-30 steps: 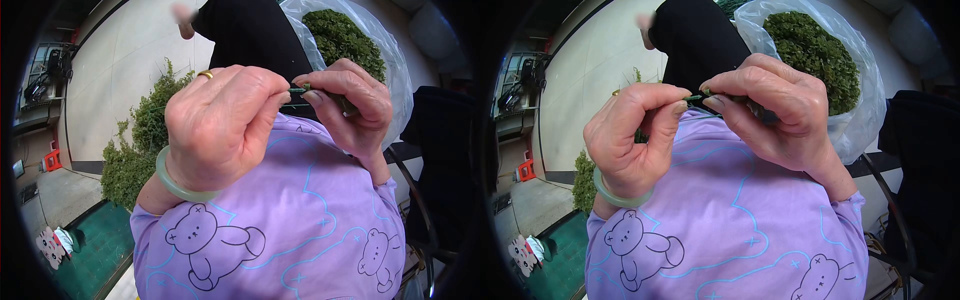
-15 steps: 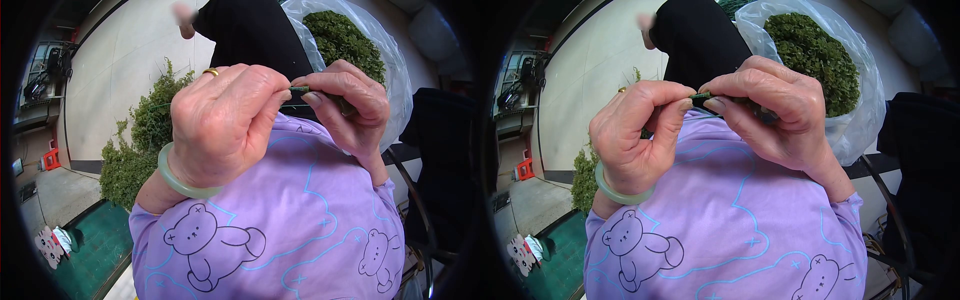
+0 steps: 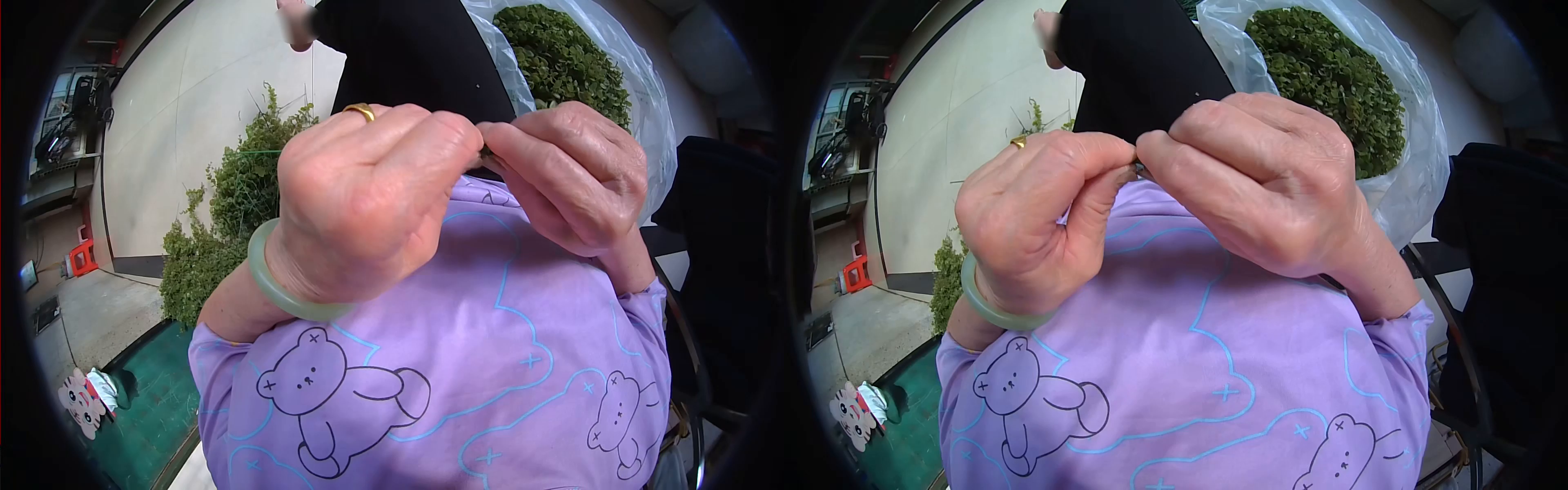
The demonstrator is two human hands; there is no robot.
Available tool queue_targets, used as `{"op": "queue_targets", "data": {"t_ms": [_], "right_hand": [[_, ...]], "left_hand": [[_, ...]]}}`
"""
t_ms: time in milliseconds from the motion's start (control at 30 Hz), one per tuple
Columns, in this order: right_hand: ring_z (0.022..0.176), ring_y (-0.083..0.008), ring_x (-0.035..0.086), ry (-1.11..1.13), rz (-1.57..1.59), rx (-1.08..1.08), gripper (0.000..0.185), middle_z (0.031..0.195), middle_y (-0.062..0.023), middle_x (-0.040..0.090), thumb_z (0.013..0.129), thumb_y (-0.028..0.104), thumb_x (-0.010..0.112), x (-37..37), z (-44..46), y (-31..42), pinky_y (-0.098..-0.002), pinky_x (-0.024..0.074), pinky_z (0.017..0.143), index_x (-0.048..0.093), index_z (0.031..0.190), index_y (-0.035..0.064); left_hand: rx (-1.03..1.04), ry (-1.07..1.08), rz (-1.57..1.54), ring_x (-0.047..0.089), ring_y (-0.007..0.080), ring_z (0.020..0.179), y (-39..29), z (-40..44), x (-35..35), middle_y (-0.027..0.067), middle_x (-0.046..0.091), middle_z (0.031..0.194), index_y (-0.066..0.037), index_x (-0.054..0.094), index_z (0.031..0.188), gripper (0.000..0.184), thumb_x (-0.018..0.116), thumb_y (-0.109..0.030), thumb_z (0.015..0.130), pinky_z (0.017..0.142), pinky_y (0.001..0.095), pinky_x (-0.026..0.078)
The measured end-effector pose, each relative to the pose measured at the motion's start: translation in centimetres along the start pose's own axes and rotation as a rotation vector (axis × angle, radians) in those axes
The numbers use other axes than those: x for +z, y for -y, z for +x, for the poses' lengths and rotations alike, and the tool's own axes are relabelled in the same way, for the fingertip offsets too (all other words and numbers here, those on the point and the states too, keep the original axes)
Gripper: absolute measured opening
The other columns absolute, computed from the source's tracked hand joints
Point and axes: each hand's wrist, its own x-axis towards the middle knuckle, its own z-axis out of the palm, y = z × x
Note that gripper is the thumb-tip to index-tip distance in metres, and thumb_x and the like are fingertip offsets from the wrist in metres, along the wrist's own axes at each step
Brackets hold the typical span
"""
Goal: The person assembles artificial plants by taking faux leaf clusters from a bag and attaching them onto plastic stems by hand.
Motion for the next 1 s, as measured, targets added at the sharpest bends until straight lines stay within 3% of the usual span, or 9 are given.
{"op": "queue_targets", "data": {"t_ms": [167,233,367,433,467,533,700,833,1000], "right_hand": [[0.057,-0.0191,0.056,0.051,0.035,0.079,0.021,0.07,-0.0069,0.055,0.065,0.005,0.064,0.5,-1.1,-1.5,-0.0263,0.0462,0.049,0.062,0.085,0.0016],[0.066,-0.0155,0.058,0.146,0.552,0.316,0.023,0.078,-0.0075,0.061,0.079,0.016,0.064,-0.9,-1.1,-3.2,-0.0269,0.0455,0.057,0.063,0.096,-0.0002],[0.083,-0.0161,0.058,-0.444,0.684,1.081,0.04,0.094,-0.0044,0.061,0.088,0.036,0.051,-0.7,-11.2,-13.8,-0.0294,0.0463,0.069,0.058,0.107,0.0008],[0.093,-0.0266,0.06,0.417,-0.303,1.227,0.042,0.101,-0.0143,0.062,0.078,0.03,0.058,1.3,-20.9,-18.4,-0.0372,0.0477,0.078,0.055,0.111,0.005],[0.094,-0.0309,0.059,0.504,-0.46,0.933,0.041,0.101,-0.0161,0.061,0.075,0.027,0.059,3.2,-26.8,-18.7,-0.0384,0.0475,0.08,0.056,0.11,0.0078],[0.093,-0.0323,0.059,1.11,-0.251,1.071,0.042,0.1,-0.0153,0.062,0.07,0.028,0.061,4.7,-27.9,-15.7,-0.0395,0.0473,0.082,0.058,0.109,0.0126],[0.08,-0.029,0.063,0.975,-0.25,1.119,0.017,0.083,-0.0105,0.066,0.071,0.014,0.055,3.2,-27.7,-16.1,-0.0393,0.0501,0.073,0.068,0.081,0.0166],[0.073,-0.0232,0.063,0.126,-0.198,1.11,0.013,0.079,-0.0081,0.065,0.074,0.008,0.06,-3.6,-24.1,-16.5,-0.0321,0.0494,0.068,0.067,0.084,0.0107],[0.069,-0.022,0.063,0.211,-0.202,1.289,0.017,0.075,-0.0093,0.065,0.076,0.019,0.064,-4.2,-22.6,-16.2,-0.0313,0.0493,0.067,0.066,0.09,0.0091]], "left_hand": [[-0.177,0.022,-0.209,0.054,0.012,0.056,0.1,0.6,1.2,0.0058,0.058,0.068,0.0,0.06,0.083,0.005,0.061,0.002,0.078,0.051,0.0225,0.041],[-0.36,0.094,-0.383,0.052,0.0081,0.06,-0.1,0.6,1.2,0.0034,0.057,0.069,0.001,0.06,0.088,0.005,0.058,0.002,0.083,0.053,0.02,0.041],[-0.746,0.105,-0.947,0.05,0.0065,0.065,2.1,0.8,0.6,0.0023,0.056,0.075,0.001,0.058,0.101,0.016,0.05,-0.004,0.088,0.059,0.0182,0.041],[-0.806,0.13,-1.188,0.051,0.0071,0.065,3.4,-0.1,0.1,0.0032,0.056,0.075,0.001,0.057,0.103,0.018,0.05,-0.007,0.089,0.06,0.0194,0.042],[-0.839,0.138,-1.308,0.051,0.0075,0.066,3.8,-0.2,0.0,0.0037,0.056,0.075,0.001,0.056,0.105,0.019,0.05,-0.008,0.09,0.06,0.0199,0.043],[-0.867,0.032,-1.395,0.05,0.0078,0.064,3.5,0.1,0.5,0.0042,0.056,0.074,0.0,0.056,0.106,0.02,0.05,-0.011,0.09,0.059,0.0207,0.043],[-0.932,-0.079,-1.413,0.041,0.007,0.048,3.8,0.4,1.1,0.0037,0.051,0.068,-0.003,0.05,0.113,0.024,0.044,-0.017,0.094,0.045,0.0195,0.033],[-0.931,-0.009,-1.591,0.033,0.0042,0.044,4.4,0.0,1.4,0.0016,0.049,0.064,-0.002,0.051,0.11,0.026,0.04,-0.021,0.096,0.041,0.0182,0.026],[-0.988,0.022,-1.663,0.031,0.0051,0.042,4.1,-0.4,2.8,0.0011,0.045,0.06,-0.002,0.053,0.102,0.024,0.039,-0.021,0.096,0.039,0.0186,0.025]]}}
